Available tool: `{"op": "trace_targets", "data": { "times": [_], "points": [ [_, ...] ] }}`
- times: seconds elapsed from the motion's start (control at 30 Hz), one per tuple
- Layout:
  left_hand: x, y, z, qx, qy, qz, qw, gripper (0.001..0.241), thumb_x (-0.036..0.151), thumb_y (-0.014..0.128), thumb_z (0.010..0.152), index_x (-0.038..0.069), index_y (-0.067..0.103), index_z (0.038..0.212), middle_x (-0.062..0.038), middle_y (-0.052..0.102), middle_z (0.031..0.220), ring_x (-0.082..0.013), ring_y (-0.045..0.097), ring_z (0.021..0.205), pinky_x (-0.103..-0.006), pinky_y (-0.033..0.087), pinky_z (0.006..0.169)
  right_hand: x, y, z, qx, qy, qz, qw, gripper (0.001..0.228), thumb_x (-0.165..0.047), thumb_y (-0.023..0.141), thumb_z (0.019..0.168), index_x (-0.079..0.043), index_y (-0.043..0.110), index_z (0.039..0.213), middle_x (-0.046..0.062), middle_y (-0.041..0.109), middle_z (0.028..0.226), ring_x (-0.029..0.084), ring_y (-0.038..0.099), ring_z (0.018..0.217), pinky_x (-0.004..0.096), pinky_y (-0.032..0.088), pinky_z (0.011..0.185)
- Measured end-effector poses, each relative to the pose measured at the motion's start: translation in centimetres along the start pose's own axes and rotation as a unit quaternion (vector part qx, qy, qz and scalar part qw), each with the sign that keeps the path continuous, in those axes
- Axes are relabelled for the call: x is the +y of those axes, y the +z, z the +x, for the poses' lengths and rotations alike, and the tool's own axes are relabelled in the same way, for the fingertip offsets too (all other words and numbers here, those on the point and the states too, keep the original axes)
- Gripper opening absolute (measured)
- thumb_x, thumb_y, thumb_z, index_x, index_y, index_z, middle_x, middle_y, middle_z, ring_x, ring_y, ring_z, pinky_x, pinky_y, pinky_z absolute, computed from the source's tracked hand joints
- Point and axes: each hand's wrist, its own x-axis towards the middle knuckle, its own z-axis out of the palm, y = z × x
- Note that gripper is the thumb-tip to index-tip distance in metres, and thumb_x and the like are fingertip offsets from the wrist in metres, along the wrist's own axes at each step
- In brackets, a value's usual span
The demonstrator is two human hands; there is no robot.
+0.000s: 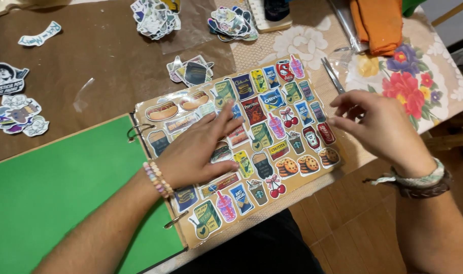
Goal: Organizing and placing various stickers into a collection binder, including peeling backings and trimming with scissors.
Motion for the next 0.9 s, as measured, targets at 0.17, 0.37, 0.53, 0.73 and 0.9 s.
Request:
{"op": "trace_targets", "data": {
  "times": [0.17,0.37,0.53,0.73,0.9],
  "points": [
    [1.4,-3.8,0.0,0.143,-0.144,-0.221,0.954,0.087,0.038,0.057,0.096,0.016,-0.001,0.157,-0.005,0.05,0.155,-0.0252,0.053,0.132,-0.0499,0.032,0.11,1.9,1.0,-1.6,-0.015,0.051,-0.004,0.999,0.031,-0.03,0.076,0.085,-0.013,0.074,0.111,0.003,0.077,0.106,0.017,0.072,0.088,0.034,0.056,0.082],
    [-1.8,-6.1,-1.1,0.222,-0.262,-0.211,0.915,0.082,0.029,0.059,0.095,0.012,0.008,0.157,-0.009,0.068,0.133,-0.0149,0.07,0.103,-0.0318,0.058,0.083,0.5,3.5,-4.6,0.034,0.08,0.127,0.988,0.039,-0.017,0.072,0.088,-0.007,0.069,0.125,0.008,0.075,0.113,0.016,0.071,0.095,0.031,0.056,0.092],
    [-2.2,-7.1,-3.3,0.215,-0.274,-0.221,0.911,0.094,0.037,0.061,0.094,0.011,-0.004,0.157,-0.014,0.069,0.134,-0.0215,0.069,0.119,-0.036,0.057,0.097,-2.1,4.1,-4.2,0.013,0.163,0.122,0.979,0.058,-0.019,0.075,0.087,-0.004,0.059,0.141,0.013,0.07,0.119,0.025,0.067,0.101,0.039,0.052,0.089],
    [-2.1,-6.2,-4.3,0.157,-0.256,-0.11,0.947,0.099,0.041,0.062,0.095,0.01,-0.009,0.156,-0.018,0.06,0.144,-0.0309,0.058,0.133,-0.0425,0.046,0.106,1.3,6.7,-4.5,0.111,0.073,0.153,0.979,0.053,-0.002,0.079,0.09,0.012,0.061,0.138,0.028,0.066,0.123,0.034,0.064,0.106,0.046,0.054,0.088],
    [-0.6,-7.2,-4.5,0.235,-0.251,-0.186,0.92,0.091,0.033,0.064,0.092,0.009,0.005,0.158,-0.001,0.076,0.114,-0.015,0.072,0.108,-0.036,0.054,0.098,1.7,5.8,-5.0,0.164,0.063,0.219,0.96,0.059,-0.005,0.077,0.095,0.004,0.051,0.148,0.017,0.057,0.123,0.028,0.058,0.107,0.044,0.053,0.082]
  ]
}}
